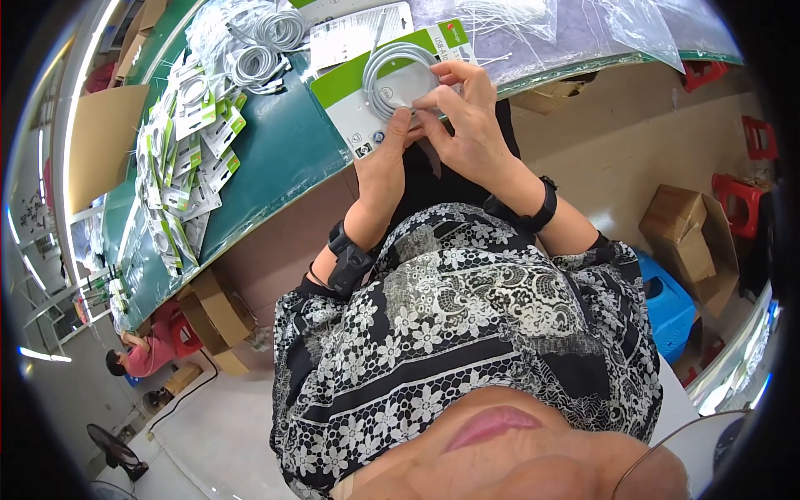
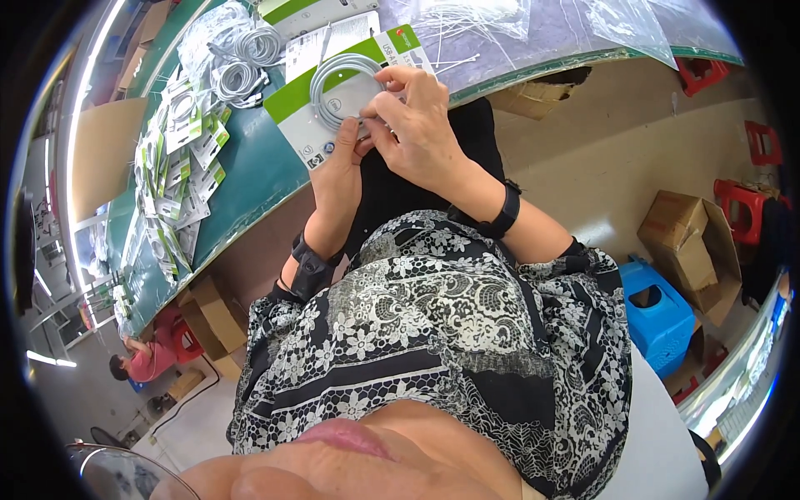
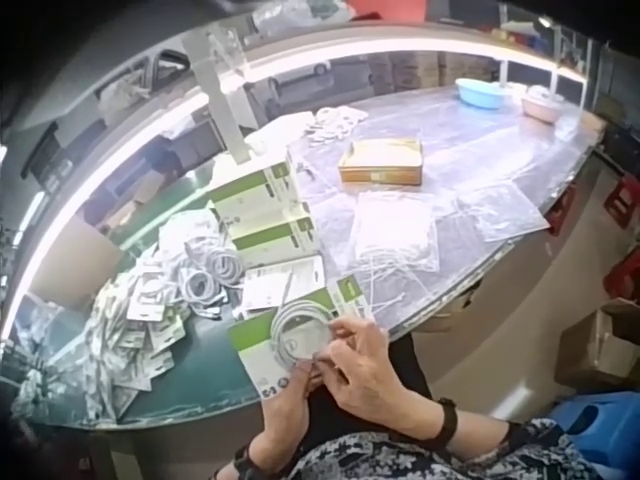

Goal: The person packages a USB cable by hand, threading a zip tie through the cardboard backing and around the coiled cable. They tighten the zip tie, check the back of the package, and then place the finished item onto a stack on the workbench.

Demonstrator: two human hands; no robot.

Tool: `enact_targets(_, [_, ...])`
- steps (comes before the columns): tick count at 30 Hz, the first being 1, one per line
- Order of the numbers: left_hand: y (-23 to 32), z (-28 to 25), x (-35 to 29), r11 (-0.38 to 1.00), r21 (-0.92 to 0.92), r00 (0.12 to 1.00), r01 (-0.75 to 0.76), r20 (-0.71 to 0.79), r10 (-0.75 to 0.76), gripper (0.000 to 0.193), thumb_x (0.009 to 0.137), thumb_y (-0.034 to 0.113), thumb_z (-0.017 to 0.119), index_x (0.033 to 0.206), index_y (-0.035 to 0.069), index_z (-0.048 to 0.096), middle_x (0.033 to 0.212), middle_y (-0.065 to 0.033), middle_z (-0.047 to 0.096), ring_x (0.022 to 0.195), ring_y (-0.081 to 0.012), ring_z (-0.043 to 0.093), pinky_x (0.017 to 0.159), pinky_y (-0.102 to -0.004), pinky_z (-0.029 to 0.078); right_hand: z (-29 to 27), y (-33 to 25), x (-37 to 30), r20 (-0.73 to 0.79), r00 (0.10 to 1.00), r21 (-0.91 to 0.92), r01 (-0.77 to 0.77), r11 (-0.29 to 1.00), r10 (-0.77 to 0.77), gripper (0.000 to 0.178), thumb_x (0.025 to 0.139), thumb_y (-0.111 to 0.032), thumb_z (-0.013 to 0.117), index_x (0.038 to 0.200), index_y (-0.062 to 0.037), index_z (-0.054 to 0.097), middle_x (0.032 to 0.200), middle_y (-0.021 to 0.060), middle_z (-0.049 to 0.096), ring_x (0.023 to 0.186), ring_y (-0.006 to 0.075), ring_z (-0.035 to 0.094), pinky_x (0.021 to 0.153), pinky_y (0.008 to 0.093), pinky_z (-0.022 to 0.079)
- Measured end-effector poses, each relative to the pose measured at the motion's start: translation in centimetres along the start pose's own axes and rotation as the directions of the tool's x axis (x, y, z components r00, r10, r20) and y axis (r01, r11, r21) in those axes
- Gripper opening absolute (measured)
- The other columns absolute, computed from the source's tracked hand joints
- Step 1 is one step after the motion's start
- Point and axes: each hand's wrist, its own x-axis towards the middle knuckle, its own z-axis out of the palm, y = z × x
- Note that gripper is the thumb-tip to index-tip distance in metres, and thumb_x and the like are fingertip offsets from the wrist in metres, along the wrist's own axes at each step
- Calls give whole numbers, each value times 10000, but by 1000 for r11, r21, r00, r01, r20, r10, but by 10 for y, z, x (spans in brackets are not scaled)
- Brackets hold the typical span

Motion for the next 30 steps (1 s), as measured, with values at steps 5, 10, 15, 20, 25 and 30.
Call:
enact_targets(5, [-4,1,4,999,-31,999,-21,-47,19,326,932,77,564,1233,6,462,1113,-116,586,939,-192,633,761,-308,572,3,3,0,-6,999,-59,32,998,-32,195,736,-66,703,915,-91,628,1149,95,478,987,255,466,887,374,343])
enact_targets(10, [3,5,9,1000,-14,998,-16,-62,15,315,929,76,566,1218,0,465,1065,-129,602,842,-217,658,724,-321,580,-8,-1,-10,-91,993,-168,53,984,-69,181,793,-84,684,960,-69,616,1065,89,530,880,204,531,799,339,418])
enact_targets(15, [4,7,14,999,32,999,-6,-45,7,286,927,70,567,1186,-17,480,996,-130,618,756,-234,670,666,-317,585,-4,19,-53,296,821,326,-568,756,489,166,860,-88,638,1012,-33,602,906,69,584,688,125,561,636,273,471])
enact_targets(20, [-2,11,9,1000,20,996,9,-87,-8,244,922,71,575,1133,-29,501,934,-121,628,710,-213,663,609,-297,575,18,28,-36,531,696,666,-695,269,483,105,921,-68,549,980,3,598,748,41,586,559,79,533,525,232,461])
enact_targets(25, [2,8,9,992,121,999,-45,-21,48,195,908,64,597,1065,-27,524,840,-100,622,609,-165,618,520,-255,512,28,32,-38,368,891,635,-450,627,267,140,891,37,487,933,5,617,721,44,582,565,105,530,528,240,453])
enact_targets(30, [10,8,12,964,249,995,-95,62,82,171,899,57,610,1034,-19,537,782,-79,602,535,-130,559,469,-230,443,28,34,-48,390,915,676,-363,641,106,243,846,110,465,987,2,632,719,45,582,560,110,527,518,244,453])
